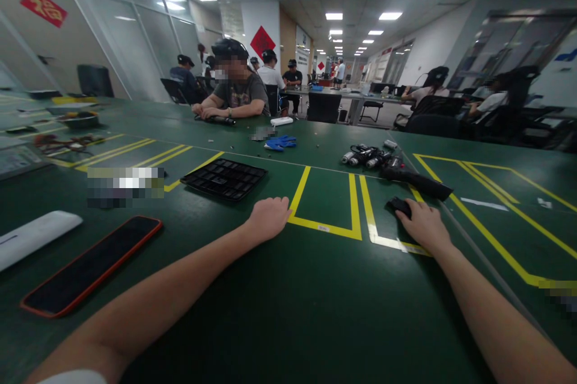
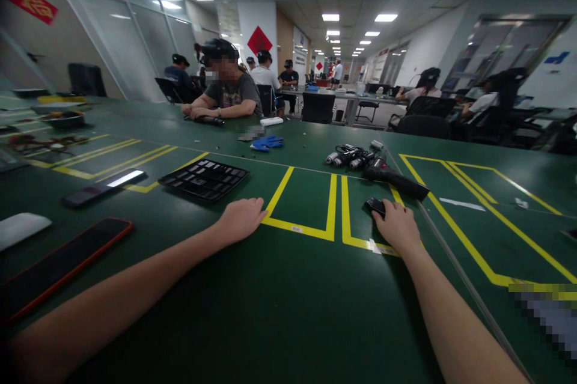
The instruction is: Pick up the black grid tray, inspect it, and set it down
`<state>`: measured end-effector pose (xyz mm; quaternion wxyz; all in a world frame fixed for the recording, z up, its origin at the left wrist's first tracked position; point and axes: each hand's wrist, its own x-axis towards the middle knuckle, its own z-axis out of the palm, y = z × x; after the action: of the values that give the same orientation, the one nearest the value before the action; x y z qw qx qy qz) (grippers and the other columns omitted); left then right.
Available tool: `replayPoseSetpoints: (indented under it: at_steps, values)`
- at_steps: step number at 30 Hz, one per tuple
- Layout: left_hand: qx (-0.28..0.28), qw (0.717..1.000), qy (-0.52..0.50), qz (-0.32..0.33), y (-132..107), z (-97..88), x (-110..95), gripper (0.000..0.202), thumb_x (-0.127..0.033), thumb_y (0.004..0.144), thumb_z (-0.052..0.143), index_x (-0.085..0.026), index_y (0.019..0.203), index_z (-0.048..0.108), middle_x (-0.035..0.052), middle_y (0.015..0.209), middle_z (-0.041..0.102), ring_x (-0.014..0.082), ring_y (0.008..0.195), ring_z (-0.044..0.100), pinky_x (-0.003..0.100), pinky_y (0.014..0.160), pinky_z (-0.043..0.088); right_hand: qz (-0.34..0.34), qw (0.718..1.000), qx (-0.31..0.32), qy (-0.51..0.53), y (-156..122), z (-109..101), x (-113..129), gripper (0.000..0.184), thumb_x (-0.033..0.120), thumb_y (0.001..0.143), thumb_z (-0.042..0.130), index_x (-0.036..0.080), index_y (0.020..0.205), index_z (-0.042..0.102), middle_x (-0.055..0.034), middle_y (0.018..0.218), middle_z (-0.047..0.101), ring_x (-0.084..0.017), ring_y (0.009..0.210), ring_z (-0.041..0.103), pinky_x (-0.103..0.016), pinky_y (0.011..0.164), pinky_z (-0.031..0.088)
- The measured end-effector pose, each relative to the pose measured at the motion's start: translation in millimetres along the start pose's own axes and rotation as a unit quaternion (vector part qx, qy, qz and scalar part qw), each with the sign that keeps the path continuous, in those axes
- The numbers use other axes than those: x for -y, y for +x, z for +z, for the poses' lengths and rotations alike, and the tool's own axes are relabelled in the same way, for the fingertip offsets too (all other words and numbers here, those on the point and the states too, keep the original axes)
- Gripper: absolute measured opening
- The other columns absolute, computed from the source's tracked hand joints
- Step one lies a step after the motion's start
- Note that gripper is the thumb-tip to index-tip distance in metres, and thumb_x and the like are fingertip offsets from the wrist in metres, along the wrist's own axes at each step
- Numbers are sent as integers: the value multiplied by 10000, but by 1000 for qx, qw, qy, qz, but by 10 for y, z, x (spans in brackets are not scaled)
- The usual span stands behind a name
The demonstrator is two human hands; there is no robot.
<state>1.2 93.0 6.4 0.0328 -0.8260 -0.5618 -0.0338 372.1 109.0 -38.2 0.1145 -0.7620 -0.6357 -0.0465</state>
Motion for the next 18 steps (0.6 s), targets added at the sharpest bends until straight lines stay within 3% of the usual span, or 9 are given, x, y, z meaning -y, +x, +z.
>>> replayPoseSetpoints:
  at_steps: [3, 5, 7, 9, 11, 12, 14, 15, 18]
  values:
    - [20, 999, -30, 23, 50, 105, 89, 199, -221, 900, 390, -124, 909, 563, 107, 849, 620, 192, 723, 591, 281, 605, 449, -6, 1000, -5, -6, 2, 14, -6, 562, 453, 859, 325, 86, 1254, 483, -228, 1204, 543, -372, 1050, 510, -482, 872, 413]
    - [0, 997, -81, 15, 85, 140, 152, 169, -208, 880, 411, -133, 861, 561, 99, 833, 617, 194, 741, 587, 298, 652, 457, -3, 1000, -3, -15, 1, 15, -2, 556, 444, 866, 318, 83, 1257, 477, -221, 1210, 537, -368, 1064, 504, -476, 897, 401]
    - [-38, 978, -203, -34, 148, 104, 270, 127, -206, 849, 443, -146, 824, 552, 71, 770, 603, 184, 705, 577, 299, 655, 461, -1, 1000, 3, -19, -1, 7, 8, 553, 438, 873, 307, 83, 1265, 468, -214, 1216, 531, -368, 1077, 496, -472, 911, 394]
    - [-91, 903, -397, -137, 231, -7, 469, 73, -166, 799, 466, -149, 809, 537, 40, 689, 575, 162, 624, 558, 279, 599, 459, 6, 1000, 13, -13, -3, -8, 21, 551, 443, 874, 309, 94, 1274, 460, -205, 1226, 526, -370, 1086, 489, -469, 904, 400]
    - [-140, 782, -554, -250, 301, -158, 735, 71, -114, 759, 447, -144, 769, 511, 28, 627, 543, 143, 556, 538, 258, 546, 450, 11, 1000, 20, -7, -2, -24, 32, 554, 449, 874, 314, 101, 1283, 450, -201, 1236, 520, -375, 1093, 484, -466, 896, 406]
    - [-158, 756, -572, -277, 320, -232, 879, 86, -106, 762, 416, -146, 728, 484, 27, 607, 525, 135, 549, 535, 252, 545, 452, 12, 1000, 21, -6, -1, -30, 36, 556, 450, 874, 316, 100, 1286, 447, -201, 1240, 517, -377, 1094, 482, -465, 897, 405]
    - [-183, 735, -575, -307, 316, -341, 1152, 147, -111, 781, 359, -165, 660, 422, 19, 574, 482, 128, 545, 525, 242, 545, 449, 10, 1000, 20, -8, 2, -38, 41, 556, 445, 875, 319, 95, 1288, 444, -204, 1243, 515, -378, 1095, 481, -464, 910, 397]
    - [-193, 740, -558, -322, 296, -369, 1270, 161, -131, 792, 353, -171, 645, 404, 12, 558, 459, 130, 541, 517, 237, 533, 439, 10, 1000, 20, -10, 3, -41, 43, 555, 441, 875, 322, 91, 1288, 444, -206, 1244, 515, -379, 1097, 480, -465, 919, 390]
    - [-204, 796, -427, -377, 203, -344, 1519, 169, -277, 763, 509, -165, 653, 446, 38, 604, 505, 199, 660, 565, 264, 553, 432, 18, 1000, 25, -3, 2, -45, 52, 553, 443, 872, 333, 97, 1289, 440, -206, 1257, 506, -388, 1108, 471, -473, 925, 385]
